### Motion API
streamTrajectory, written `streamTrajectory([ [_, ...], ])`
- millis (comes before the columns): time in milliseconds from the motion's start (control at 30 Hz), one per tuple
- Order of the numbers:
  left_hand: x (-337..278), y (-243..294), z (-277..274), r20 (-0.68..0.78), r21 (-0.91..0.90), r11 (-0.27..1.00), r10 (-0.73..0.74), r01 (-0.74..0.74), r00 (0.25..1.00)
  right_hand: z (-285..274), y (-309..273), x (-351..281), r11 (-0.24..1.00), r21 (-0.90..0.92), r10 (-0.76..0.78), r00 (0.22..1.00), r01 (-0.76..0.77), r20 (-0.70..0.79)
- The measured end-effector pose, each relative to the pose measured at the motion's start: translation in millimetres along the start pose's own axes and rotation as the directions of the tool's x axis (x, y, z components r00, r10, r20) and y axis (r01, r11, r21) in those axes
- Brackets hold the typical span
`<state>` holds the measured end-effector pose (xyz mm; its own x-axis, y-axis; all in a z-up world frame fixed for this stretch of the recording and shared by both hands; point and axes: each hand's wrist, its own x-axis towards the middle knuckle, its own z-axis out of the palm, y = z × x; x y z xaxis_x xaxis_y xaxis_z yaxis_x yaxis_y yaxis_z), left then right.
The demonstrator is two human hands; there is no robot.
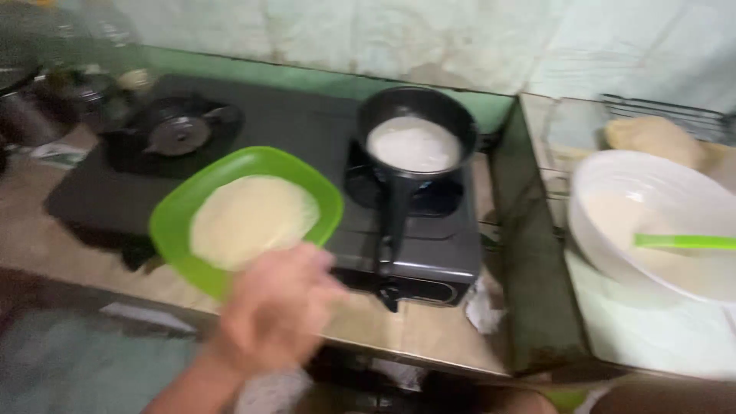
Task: Cooking thin wrappers by pouring batter into a frying pan and flipping them onto a plate.
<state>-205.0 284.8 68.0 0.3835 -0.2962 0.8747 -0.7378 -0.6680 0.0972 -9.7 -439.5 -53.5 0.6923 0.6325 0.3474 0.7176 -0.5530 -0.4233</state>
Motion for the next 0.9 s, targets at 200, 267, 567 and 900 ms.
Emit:
streamTrajectory([
  [200,-83,-66,-88,-0.115,0.447,0.749,-0.495,0.49,0.861,157,-331,163,0.905,0.349,-0.374,0.847,0.243,0.378],
  [267,-98,-84,-92,-0.119,0.45,0.719,-0.539,0.529,0.834,166,-405,212,0.907,0.387,-0.333,0.844,0.165,0.42],
  [567,-70,-172,-88,0.131,0.418,0.788,-0.545,0.452,0.828,291,-457,376,0.947,0.205,-0.223,0.966,0.247,-0.134],
  [900,-39,-294,-26,0.491,0.37,0.85,-0.522,0.376,0.697,347,-415,493,0.971,-0.047,0.212,0.939,-0.233,-0.273],
])
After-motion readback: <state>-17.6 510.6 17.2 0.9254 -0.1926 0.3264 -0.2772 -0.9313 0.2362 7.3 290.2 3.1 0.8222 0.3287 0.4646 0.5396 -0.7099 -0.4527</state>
